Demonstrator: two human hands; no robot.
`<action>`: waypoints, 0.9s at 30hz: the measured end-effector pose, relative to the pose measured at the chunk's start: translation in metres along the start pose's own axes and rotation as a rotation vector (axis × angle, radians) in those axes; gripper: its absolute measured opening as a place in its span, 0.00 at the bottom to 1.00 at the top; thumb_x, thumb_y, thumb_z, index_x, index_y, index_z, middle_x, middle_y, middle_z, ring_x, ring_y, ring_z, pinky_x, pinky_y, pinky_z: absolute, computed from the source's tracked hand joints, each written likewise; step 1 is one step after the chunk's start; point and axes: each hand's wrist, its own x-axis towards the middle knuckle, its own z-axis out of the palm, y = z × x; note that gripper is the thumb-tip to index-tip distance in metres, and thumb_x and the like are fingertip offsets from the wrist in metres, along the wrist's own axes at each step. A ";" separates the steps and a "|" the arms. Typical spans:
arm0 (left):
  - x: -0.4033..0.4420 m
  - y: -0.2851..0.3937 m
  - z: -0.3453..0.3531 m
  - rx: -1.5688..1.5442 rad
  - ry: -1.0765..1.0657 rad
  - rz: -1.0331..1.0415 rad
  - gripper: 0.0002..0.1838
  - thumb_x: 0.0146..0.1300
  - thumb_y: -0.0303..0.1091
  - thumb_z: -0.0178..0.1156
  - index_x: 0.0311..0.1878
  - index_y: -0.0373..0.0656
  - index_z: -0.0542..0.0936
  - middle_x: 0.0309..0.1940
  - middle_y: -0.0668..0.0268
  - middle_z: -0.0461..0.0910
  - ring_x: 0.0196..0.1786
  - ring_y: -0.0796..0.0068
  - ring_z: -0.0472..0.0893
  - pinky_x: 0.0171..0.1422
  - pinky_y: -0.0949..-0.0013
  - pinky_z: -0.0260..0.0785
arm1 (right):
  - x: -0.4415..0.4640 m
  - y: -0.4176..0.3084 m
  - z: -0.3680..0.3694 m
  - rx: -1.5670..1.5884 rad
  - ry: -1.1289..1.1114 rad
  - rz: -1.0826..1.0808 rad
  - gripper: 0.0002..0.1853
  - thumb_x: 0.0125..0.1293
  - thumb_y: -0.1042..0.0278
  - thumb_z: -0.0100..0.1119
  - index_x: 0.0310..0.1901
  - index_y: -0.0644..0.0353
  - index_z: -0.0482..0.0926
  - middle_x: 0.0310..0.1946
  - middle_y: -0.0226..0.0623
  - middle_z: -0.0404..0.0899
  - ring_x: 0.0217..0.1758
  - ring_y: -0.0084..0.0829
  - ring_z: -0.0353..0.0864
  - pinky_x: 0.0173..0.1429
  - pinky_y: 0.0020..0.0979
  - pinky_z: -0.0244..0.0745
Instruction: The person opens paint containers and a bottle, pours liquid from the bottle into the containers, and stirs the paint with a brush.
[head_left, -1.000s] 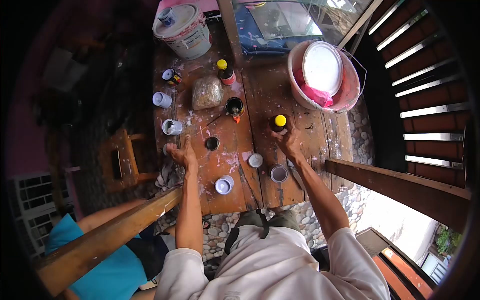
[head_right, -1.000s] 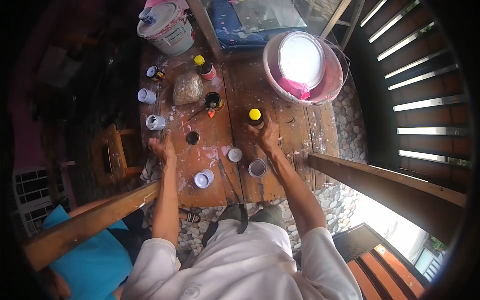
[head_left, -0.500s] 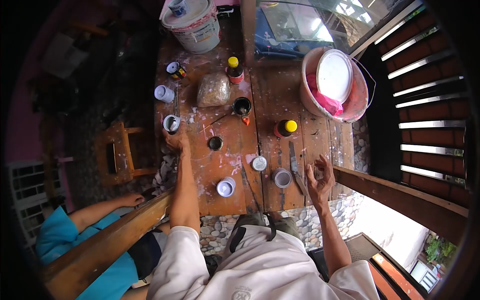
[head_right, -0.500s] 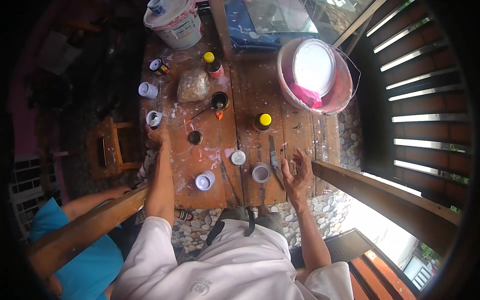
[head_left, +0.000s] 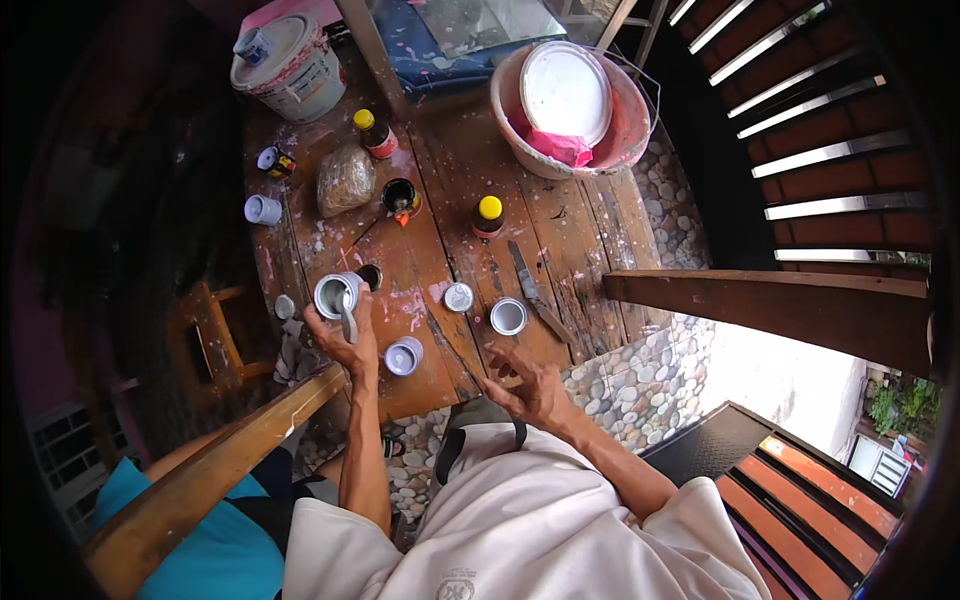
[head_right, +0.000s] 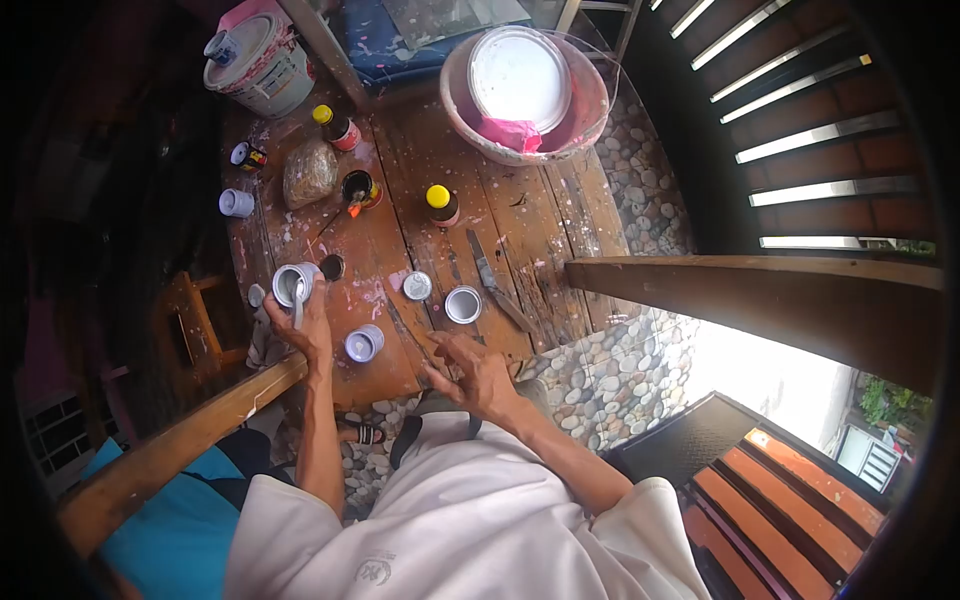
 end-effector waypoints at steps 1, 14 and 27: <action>-0.021 0.012 -0.003 -0.020 -0.073 0.070 0.30 0.47 0.42 0.80 0.46 0.37 0.75 0.39 0.58 0.83 0.42 0.65 0.81 0.50 0.62 0.72 | -0.005 -0.004 -0.001 -0.007 0.011 -0.054 0.29 0.61 0.62 0.70 0.64 0.58 0.73 0.36 0.40 0.82 0.36 0.37 0.83 0.41 0.34 0.80; -0.203 0.106 0.040 -0.223 -0.646 0.515 0.33 0.38 0.36 0.74 0.51 0.42 0.74 0.45 0.58 0.76 0.50 0.53 0.77 0.55 0.53 0.69 | -0.090 -0.003 -0.069 -0.239 0.512 -0.044 0.19 0.54 0.66 0.77 0.47 0.61 0.84 0.34 0.40 0.85 0.31 0.35 0.85 0.35 0.30 0.78; -0.249 0.134 0.062 -0.219 -0.793 0.738 0.34 0.37 0.41 0.76 0.51 0.43 0.74 0.44 0.60 0.76 0.51 0.54 0.77 0.54 0.52 0.69 | -0.142 0.001 -0.118 -0.205 0.723 -0.046 0.11 0.57 0.78 0.67 0.42 0.61 0.80 0.32 0.42 0.83 0.32 0.41 0.85 0.35 0.35 0.79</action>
